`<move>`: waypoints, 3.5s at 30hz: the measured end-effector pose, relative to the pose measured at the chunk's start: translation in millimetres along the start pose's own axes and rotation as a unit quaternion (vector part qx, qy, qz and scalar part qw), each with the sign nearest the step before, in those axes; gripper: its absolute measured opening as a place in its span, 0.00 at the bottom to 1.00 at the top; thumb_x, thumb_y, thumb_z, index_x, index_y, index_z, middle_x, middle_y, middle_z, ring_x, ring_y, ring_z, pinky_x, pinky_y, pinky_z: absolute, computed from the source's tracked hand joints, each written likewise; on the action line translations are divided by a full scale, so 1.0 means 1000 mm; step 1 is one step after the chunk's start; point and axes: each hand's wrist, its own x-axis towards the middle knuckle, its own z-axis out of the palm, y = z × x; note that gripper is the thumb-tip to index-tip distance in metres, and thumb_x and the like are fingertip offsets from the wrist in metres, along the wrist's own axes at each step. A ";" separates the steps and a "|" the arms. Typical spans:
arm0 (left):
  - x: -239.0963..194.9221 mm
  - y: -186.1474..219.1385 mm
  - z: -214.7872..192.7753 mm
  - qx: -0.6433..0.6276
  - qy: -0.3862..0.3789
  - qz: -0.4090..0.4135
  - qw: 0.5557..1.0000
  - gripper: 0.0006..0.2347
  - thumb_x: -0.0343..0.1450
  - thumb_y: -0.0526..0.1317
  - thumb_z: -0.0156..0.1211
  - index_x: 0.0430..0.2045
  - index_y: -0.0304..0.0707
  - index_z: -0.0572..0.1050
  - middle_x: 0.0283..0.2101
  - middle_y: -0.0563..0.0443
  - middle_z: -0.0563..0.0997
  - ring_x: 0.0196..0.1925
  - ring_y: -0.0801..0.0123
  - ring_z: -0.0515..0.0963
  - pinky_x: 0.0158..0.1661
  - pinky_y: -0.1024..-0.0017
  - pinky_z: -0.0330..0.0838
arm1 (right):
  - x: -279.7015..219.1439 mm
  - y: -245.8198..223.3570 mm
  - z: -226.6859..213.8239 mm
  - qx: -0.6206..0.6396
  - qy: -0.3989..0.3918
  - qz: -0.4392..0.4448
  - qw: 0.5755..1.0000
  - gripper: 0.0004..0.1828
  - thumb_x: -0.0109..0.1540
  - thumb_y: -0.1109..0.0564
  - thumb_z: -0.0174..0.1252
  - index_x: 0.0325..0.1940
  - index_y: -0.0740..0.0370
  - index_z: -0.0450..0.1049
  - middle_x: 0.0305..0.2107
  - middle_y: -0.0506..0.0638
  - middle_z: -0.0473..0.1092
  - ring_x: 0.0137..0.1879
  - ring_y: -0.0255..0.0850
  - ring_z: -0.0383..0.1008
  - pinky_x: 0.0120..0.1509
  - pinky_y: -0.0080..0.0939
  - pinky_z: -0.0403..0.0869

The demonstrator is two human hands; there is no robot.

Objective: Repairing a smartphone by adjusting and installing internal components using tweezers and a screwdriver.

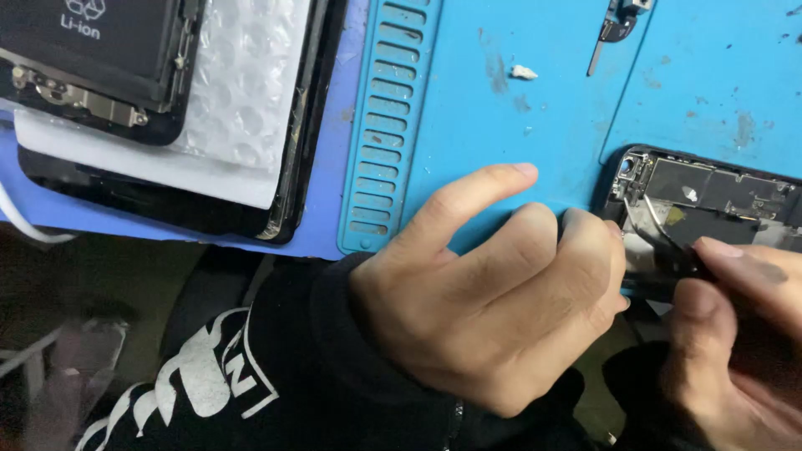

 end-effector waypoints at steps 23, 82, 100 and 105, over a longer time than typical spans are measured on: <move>-0.008 -0.005 0.002 0.001 -0.010 0.023 1.000 0.04 0.79 0.31 0.56 0.41 0.32 0.79 0.49 0.49 0.74 0.48 0.69 0.73 0.65 0.64 0.66 | 0.002 0.025 0.018 -0.027 0.041 -0.129 0.990 0.12 0.76 0.70 0.58 0.62 0.63 0.68 0.51 0.57 0.71 0.46 0.35 0.73 0.53 0.27 0.72; 0.005 0.001 -0.004 -0.029 -0.024 -0.015 0.999 0.05 0.77 0.32 0.60 0.40 0.28 0.81 0.48 0.48 0.77 0.42 0.69 0.74 0.66 0.64 0.69 | 0.002 0.023 0.008 -0.029 0.053 -0.130 0.990 0.19 0.70 0.73 0.54 0.65 0.62 0.67 0.50 0.58 0.71 0.46 0.36 0.74 0.52 0.28 0.73; 0.033 0.003 0.005 0.045 -0.098 -0.013 0.994 0.10 0.77 0.38 0.60 0.49 0.33 0.82 0.44 0.56 0.74 0.48 0.70 0.70 0.64 0.63 0.72 | 0.013 0.009 0.003 0.039 0.021 0.125 0.991 0.16 0.80 0.53 0.47 0.61 0.71 0.66 0.44 0.60 0.74 0.37 0.38 0.72 0.43 0.31 0.73; 0.036 0.004 0.008 0.047 -0.088 -0.024 0.995 0.08 0.79 0.40 0.64 0.45 0.34 0.84 0.45 0.57 0.74 0.48 0.70 0.70 0.63 0.62 0.74 | 0.040 0.002 -0.009 0.106 0.001 0.283 0.953 0.20 0.73 0.50 0.49 0.61 0.69 0.70 0.36 0.62 0.72 0.26 0.42 0.68 0.25 0.34 0.65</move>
